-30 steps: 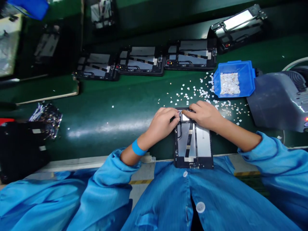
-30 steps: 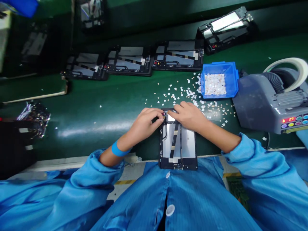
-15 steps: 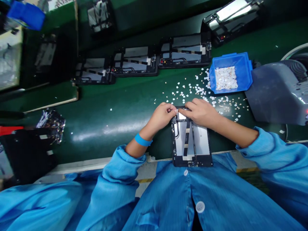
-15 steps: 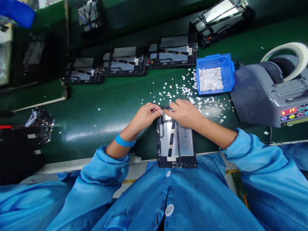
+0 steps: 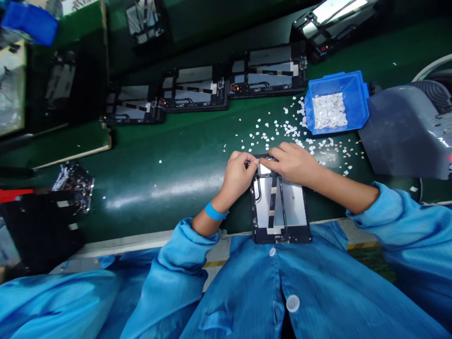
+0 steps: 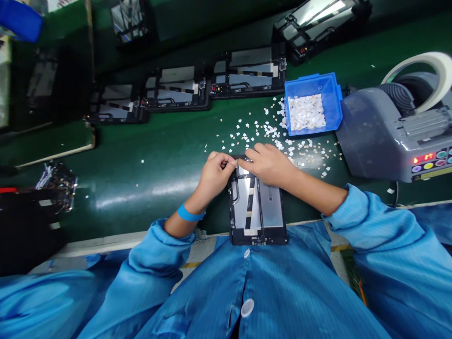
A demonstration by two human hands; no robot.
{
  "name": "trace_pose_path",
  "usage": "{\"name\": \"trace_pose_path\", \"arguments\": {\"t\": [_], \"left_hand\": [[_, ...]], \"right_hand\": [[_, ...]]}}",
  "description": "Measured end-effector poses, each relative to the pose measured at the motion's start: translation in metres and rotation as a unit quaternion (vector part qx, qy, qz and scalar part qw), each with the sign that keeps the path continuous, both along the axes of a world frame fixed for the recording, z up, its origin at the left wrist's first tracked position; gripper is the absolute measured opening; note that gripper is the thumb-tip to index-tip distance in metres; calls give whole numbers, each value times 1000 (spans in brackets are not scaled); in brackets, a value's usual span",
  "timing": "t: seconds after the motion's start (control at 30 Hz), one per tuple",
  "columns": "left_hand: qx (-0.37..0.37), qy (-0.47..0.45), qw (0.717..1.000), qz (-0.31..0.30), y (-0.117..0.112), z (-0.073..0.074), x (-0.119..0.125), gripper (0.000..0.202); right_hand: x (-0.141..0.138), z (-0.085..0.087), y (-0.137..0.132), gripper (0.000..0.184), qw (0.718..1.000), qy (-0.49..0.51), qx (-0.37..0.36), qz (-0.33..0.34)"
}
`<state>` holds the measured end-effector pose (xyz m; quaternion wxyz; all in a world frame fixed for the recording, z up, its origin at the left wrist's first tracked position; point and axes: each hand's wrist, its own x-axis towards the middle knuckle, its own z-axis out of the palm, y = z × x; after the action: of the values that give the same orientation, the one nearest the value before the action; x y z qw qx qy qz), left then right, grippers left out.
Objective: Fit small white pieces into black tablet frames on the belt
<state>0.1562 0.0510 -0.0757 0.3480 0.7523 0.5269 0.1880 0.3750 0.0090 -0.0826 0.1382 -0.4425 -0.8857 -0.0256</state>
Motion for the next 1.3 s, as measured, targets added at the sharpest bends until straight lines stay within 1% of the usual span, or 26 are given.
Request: {"name": "trace_pose_path", "arguments": {"t": [0.17,0.3,0.4,0.47,0.53,0.6,0.67,0.83,0.93,1.0,1.07,1.13,1.17,1.2,1.23,1.27,1.3], "left_hand": [[24,10,1000,13,-7,-1,3,12],[46,20,999,20,-11,-1,6,12],[51,18,998,28,-12,-4,8,13],[45,9,998,49,-11,-8,9,14],[35,-4,997,74,-9,-12,9,18],[25,-13,996,86,-7,-14,9,22],[6,-15,997,81,-3,-13,8,22],[-74,-8,996,53,14,-7,9,19],[-93,-7,995,29,26,-6,13,17],[-83,4,996,15,26,-4,12,17],[-24,11,999,29,12,1,4,18],[37,10,997,63,-18,7,-11,33],[41,9,996,74,-37,9,-19,42],[17,12,998,67,-58,11,-27,50],[-14,18,999,45,-77,11,-35,55],[-39,21,999,11,-94,10,-40,55],[-55,19,998,-10,-106,9,-45,55]], "right_hand": [[0,1,0,38,1000,9,-23,-1],[1,2,0,38,1000,-1,-15,3],[1,2,0,38,1000,-18,1,5],[1,1,0,37,1000,-17,6,5],[2,1,0,37,1000,-10,2,6],[3,0,0,36,1000,-3,-7,7],[4,-1,-1,37,1000,-2,-11,8],[4,-4,1,37,1000,-8,-3,8],[2,-5,6,38,1000,3,-22,6],[4,-2,5,39,999,24,-39,4],[11,5,-10,39,996,73,-50,-23],[23,12,-39,40,981,150,-64,-107],[28,16,-59,40,965,190,-78,-162],[32,18,-80,41,945,223,-109,-214],[33,20,-100,40,924,244,-154,-252],[30,21,-118,39,905,264,-203,-265],[23,22,-132,41,886,280,-261,-261]]}}
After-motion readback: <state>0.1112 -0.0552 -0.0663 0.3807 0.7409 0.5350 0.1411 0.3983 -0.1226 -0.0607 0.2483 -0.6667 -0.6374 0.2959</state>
